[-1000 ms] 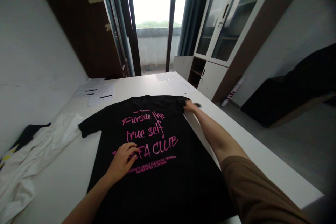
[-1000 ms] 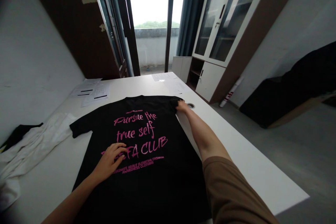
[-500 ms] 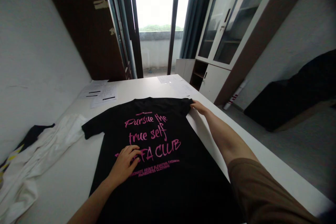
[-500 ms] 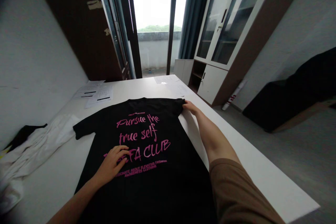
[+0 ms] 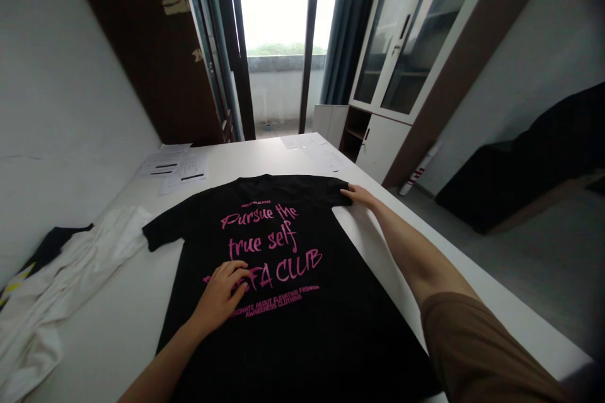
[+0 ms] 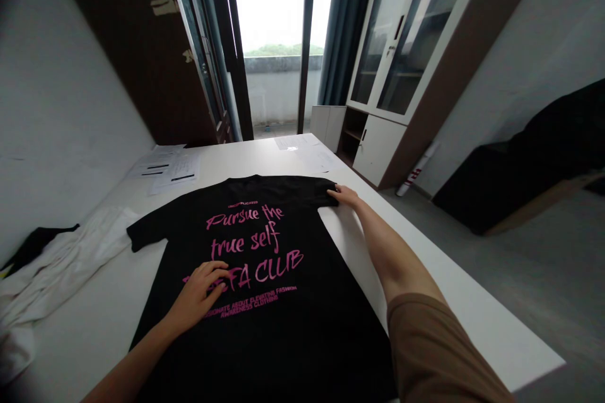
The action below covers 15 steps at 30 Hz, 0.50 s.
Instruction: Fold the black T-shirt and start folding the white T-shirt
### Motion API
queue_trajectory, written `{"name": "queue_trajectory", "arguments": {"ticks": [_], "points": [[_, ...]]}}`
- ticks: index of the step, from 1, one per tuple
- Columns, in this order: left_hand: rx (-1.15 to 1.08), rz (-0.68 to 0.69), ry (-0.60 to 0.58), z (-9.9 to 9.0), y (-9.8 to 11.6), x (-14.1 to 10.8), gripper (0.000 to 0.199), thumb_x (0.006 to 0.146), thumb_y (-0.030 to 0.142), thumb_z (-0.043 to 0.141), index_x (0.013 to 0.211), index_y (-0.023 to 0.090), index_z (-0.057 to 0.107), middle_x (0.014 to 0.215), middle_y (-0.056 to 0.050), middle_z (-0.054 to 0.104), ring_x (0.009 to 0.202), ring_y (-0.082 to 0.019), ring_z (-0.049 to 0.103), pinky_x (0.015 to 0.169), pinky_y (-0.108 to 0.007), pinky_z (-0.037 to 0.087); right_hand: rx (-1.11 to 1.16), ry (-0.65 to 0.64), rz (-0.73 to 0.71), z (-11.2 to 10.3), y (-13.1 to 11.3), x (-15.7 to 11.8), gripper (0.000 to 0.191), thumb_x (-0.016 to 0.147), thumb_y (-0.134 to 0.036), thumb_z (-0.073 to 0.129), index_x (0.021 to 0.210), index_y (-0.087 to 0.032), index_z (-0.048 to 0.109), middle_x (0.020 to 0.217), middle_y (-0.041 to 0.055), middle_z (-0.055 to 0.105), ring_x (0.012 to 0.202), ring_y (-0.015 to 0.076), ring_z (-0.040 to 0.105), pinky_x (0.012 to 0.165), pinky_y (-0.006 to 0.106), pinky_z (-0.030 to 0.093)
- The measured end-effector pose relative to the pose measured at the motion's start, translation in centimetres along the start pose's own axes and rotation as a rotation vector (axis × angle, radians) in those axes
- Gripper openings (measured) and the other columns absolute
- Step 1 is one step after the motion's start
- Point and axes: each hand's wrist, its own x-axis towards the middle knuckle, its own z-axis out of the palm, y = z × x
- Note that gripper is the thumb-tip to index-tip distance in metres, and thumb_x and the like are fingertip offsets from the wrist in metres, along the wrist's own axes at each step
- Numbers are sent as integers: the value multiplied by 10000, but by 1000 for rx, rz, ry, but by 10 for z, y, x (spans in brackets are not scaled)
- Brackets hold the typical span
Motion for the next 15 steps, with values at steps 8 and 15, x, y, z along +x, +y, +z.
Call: {"name": "queue_trajectory", "arguments": {"ticks": [8, 15], "points": [[6, 5, 6, -1, 2, -1, 224, 963, 231, 556, 1129, 301, 688, 1301, -43, 615, 1233, -271, 543, 1045, -481, 454, -102, 29, 256, 26, -14, 15, 436, 914, -417, 565, 1237, -152, 691, 1287, 199, 650, 1212, 365, 586, 1001, 479, 454], [7, 10, 2, 1, 1, -1, 223, 969, 238, 553, 1141, 304, 679, 1310, -44, 606, 1243, -272, 533, 1053, -485, 442, -43, 272, 287, 41, -19, 12, 525, 951, -286, 438, 1463, -202, 516, 1365, 172, 592, 1244, 320, 554, 1047, 470, 422]]}}
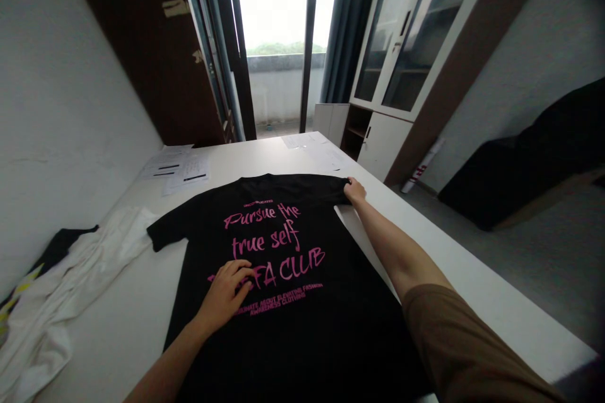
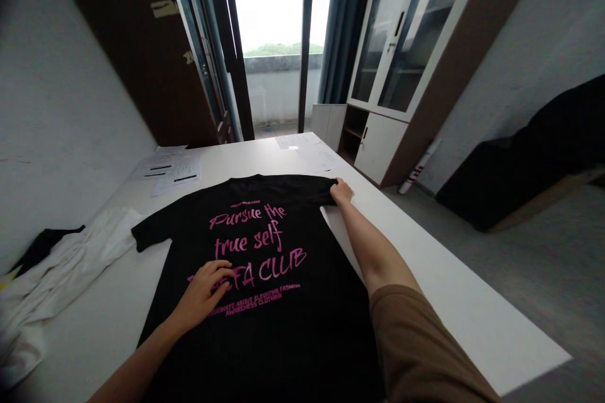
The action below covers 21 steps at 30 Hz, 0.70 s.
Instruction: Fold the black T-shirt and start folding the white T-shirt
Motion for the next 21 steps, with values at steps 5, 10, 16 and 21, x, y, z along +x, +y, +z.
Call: {"name": "queue_trajectory", "arguments": {"ticks": [5, 10, 16, 21], "points": [[4, -3, -6, 0, 0, 1, 231, 964, 228, 557, 1139, 318, 678, 1305, -31, 612, 1242, -265, 535, 1058, -478, 439, -147, 57, -146, 9, -13, -18, 519, 979, -361, 485, 1471, -197, 486, 1382, 183, 547, 1258, 326, 495, 1039, 449, 396], [6, -6, 8, -1, 2, 0, 242, 957, 225, 560, 1143, 322, 680, 1301, -30, 618, 1238, -269, 541, 1053, -479, 448, -195, 26, -52, 12, -18, -23, 445, 990, -314, 468, 1404, -190, 574, 1355, 209, 539, 1258, 360, 494, 1053, 536, 357], [25, -4, 13, 3, -3, 0, 225, 961, 248, 564, 1124, 332, 694, 1307, -22, 619, 1242, -271, 551, 1053, -483, 461, -83, -85, -174, 7, -20, -7, 500, 946, -152, 459, 1426, -221, 582, 1362, 126, 610, 1212, 275, 567, 1041, 408, 425], [37, 7, 4, 4, -6, 2, 223, 965, 269, 562, 1129, 335, 699, 1303, -30, 622, 1241, -278, 555, 1051, -497, 469, -77, -138, -217, 2, -20, 3, 488, 925, -132, 480, 1385, -201, 628, 1352, 101, 644, 1211, 263, 581, 1067, 370, 418]]}}
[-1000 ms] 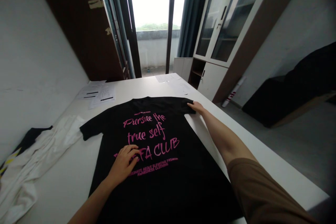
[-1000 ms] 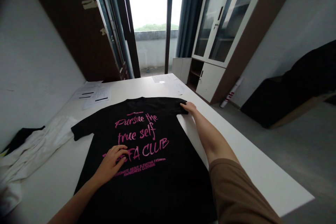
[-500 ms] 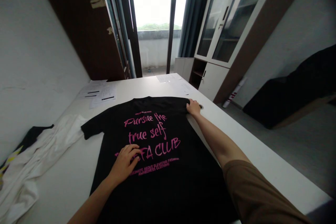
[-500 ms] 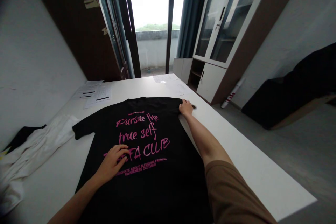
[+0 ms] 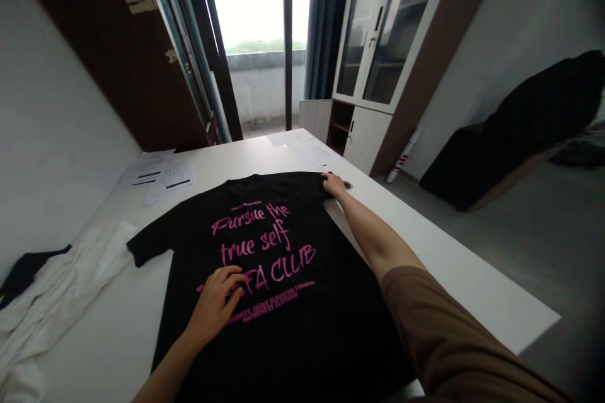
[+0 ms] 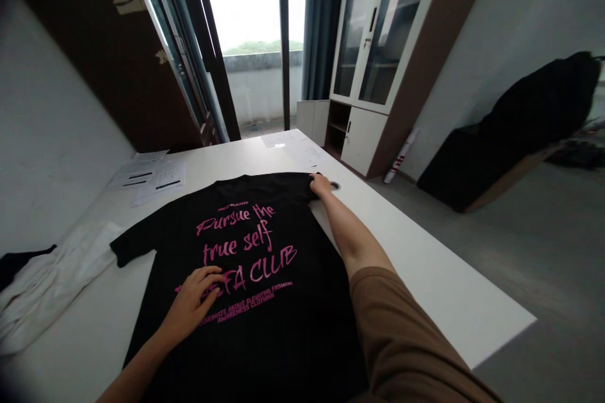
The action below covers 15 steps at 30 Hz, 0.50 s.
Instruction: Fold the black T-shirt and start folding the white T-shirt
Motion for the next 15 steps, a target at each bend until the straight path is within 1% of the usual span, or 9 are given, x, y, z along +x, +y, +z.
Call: {"name": "queue_trajectory", "arguments": {"ticks": [5, 6, 9, 10, 11, 13, 14, 15], "points": [[-3, -1, 8, -2, 2, 0, 228, 966, 275, 557, 1129, 334, 705, 1302, -32, 626, 1237, -280, 558, 1049, -502, 474, 14, 120, -33, -1, 7, 0, 468, 992, -211, 431, 1438, -208, 574, 1403, 112, 593, 1244, 276, 549, 1092, 404, 401], [-3, -1, 8, -2, 3, 0, 228, 965, 272, 559, 1128, 334, 704, 1302, -31, 626, 1236, -279, 559, 1049, -501, 474, 16, 128, -11, -1, 8, -2, 457, 996, -242, 441, 1430, -203, 577, 1409, 125, 576, 1233, 282, 551, 1076, 411, 417], [-6, 0, 8, -1, 1, -1, 225, 957, 259, 568, 1124, 331, 701, 1304, -32, 623, 1236, -279, 556, 1052, -503, 467, 11, 109, 142, -2, 8, -8, 446, 981, -336, 490, 1382, -175, 599, 1411, 179, 520, 1187, 308, 561, 1004, 454, 465], [-7, 1, 6, 0, 0, -1, 225, 956, 256, 569, 1125, 330, 699, 1305, -33, 621, 1237, -280, 554, 1053, -505, 464, -1, 139, 164, -2, 7, -9, 445, 978, -346, 493, 1372, -169, 600, 1424, 192, 495, 1204, 322, 543, 1000, 475, 463], [-7, 2, 4, 0, 0, -1, 225, 957, 254, 570, 1126, 329, 696, 1308, -34, 617, 1239, -280, 551, 1055, -506, 460, -22, 196, 147, -2, 4, -11, 442, 980, -343, 484, 1369, -166, 597, 1451, 198, 463, 1248, 339, 505, 1016, 499, 446], [-10, 3, -1, 1, -2, -1, 225, 960, 249, 568, 1132, 328, 689, 1313, -33, 611, 1243, -278, 544, 1057, -505, 453, -80, 324, 27, 1, -3, -15, 434, 994, -329, 454, 1374, -170, 591, 1522, 192, 392, 1365, 365, 381, 1080, 535, 379], [-12, 4, -2, 1, -2, -2, 225, 962, 248, 565, 1135, 328, 685, 1314, -33, 609, 1245, -275, 542, 1058, -503, 450, -108, 345, -47, 4, -6, -17, 435, 1000, -335, 444, 1377, -174, 590, 1548, 183, 371, 1405, 368, 326, 1108, 537, 346], [-15, 5, -2, 1, -2, -2, 225, 965, 247, 563, 1139, 327, 682, 1313, -32, 608, 1246, -273, 539, 1058, -501, 447, -130, 310, -115, 8, -8, -19, 443, 1005, -355, 440, 1384, -181, 588, 1561, 172, 368, 1425, 361, 299, 1128, 527, 326]]}}
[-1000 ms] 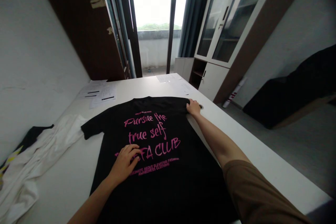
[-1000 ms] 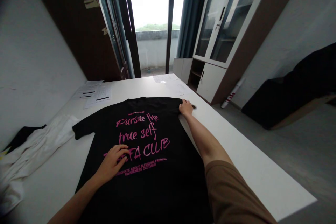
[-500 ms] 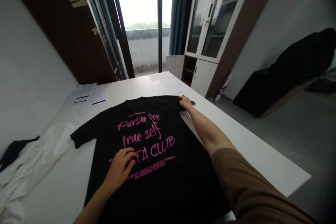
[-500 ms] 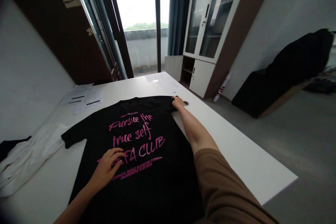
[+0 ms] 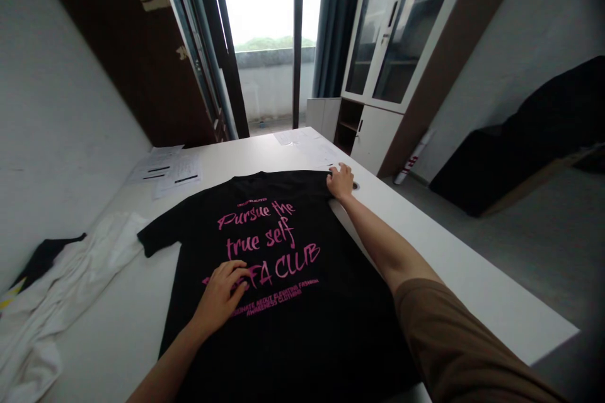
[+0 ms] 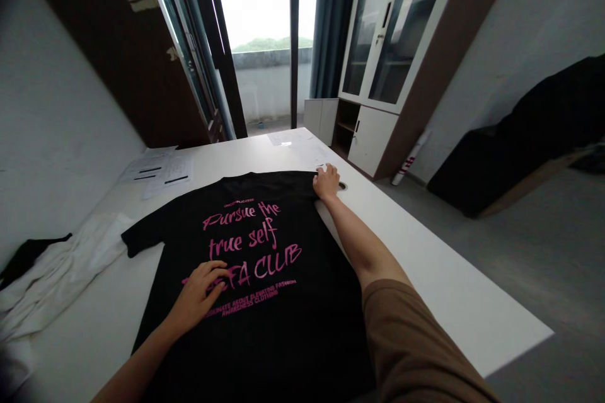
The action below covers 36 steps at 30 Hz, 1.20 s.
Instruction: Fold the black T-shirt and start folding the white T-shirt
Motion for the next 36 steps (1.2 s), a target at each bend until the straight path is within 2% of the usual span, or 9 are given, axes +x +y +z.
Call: {"name": "queue_trajectory", "arguments": {"ticks": [5, 9, 12, 17, 22, 25, 28, 31, 36], "points": [[-6, -8, 9, -5, 7, 0, 217, 965, 240, 563, 1129, 319, 681, 1295, -34, 615, 1232, -264, 541, 1050, -480, 445, -75, -400, -88, 23, 2, -13, 601, 1018, -573, 353, 1528, -269, 447, 1607, 110, 359, 1469, 346, 284, 1178, 560, 246], [-11, -11, 23, -11, 14, 0, 229, 939, 211, 582, 1112, 311, 694, 1267, -39, 629, 1212, -258, 554, 1041, -463, 452, -112, -454, -34, 36, 17, -3, 692, 990, -654, 336, 1555, -260, 406, 1639, 150, 295, 1494, 383, 253, 1167, 621, 223], [-17, -14, 39, -12, 15, -2, 243, 921, 199, 596, 1114, 307, 695, 1250, -45, 633, 1202, -254, 561, 1049, -460, 452, -118, -458, -46, 38, 9, 4, 703, 965, -663, 389, 1503, -222, 486, 1593, 207, 363, 1452, 436, 321, 1109, 699, 262], [-56, -47, 104, -8, 6, -3, 247, 917, 215, 595, 1129, 300, 690, 1287, -61, 616, 1243, -263, 543, 1098, -478, 421, -56, -347, -295, 30, -28, -25, 652, 971, -617, 429, 1486, -225, 513, 1593, 181, 380, 1472, 386, 328, 1144, 618, 308], [-116, -252, 303, -36, -53, 11, 209, 918, 230, 572, 1085, 256, 694, 1292, -68, 613, 1258, -250, 542, 1138, -445, 381, 7, -356, -441, 26, -13, -62, 582, 968, -560, 465, 1455, -256, 558, 1550, 123, 465, 1429, 340, 422, 1143, 530, 385], [-94, -723, 620, -77, -105, 19, 201, 865, 223, 632, 1059, 238, 685, 1288, -78, 625, 1303, -266, 509, 1148, -410, 361, 40, -264, -465, 25, 12, -72, 546, 988, -507, 433, 1407, -202, 605, 1500, 142, 522, 1404, 328, 457, 1150, 517, 386], [-85, -972, 771, -117, -148, 23, 366, 885, 223, 606, 1242, 142, 595, 1354, -195, 565, 1356, -361, 442, 1110, -512, 362, 87, -174, -465, 27, 27, -75, 519, 1006, -470, 394, 1327, -162, 664, 1429, 151, 587, 1358, 301, 510, 1150, 469, 401], [-157, -1092, 785, -140, -172, 28, 404, 885, 250, 666, 1238, 69, 589, 1255, -235, 614, 1236, -400, 544, 991, -522, 457, 104, -142, -454, 32, 29, -75, 521, 1000, -481, 407, 1282, -147, 690, 1388, 159, 615, 1333, 312, 533, 1140, 469, 418], [-344, -1107, 727, -145, -190, 50, 366, 966, 374, 657, 1251, 148, 615, 1234, -104, 636, 1067, -247, 649, 899, -438, 561, 139, -139, -451, 36, 31, -74, 520, 991, -497, 413, 1284, -166, 686, 1394, 145, 613, 1337, 319, 532, 1140, 478, 423]]}}
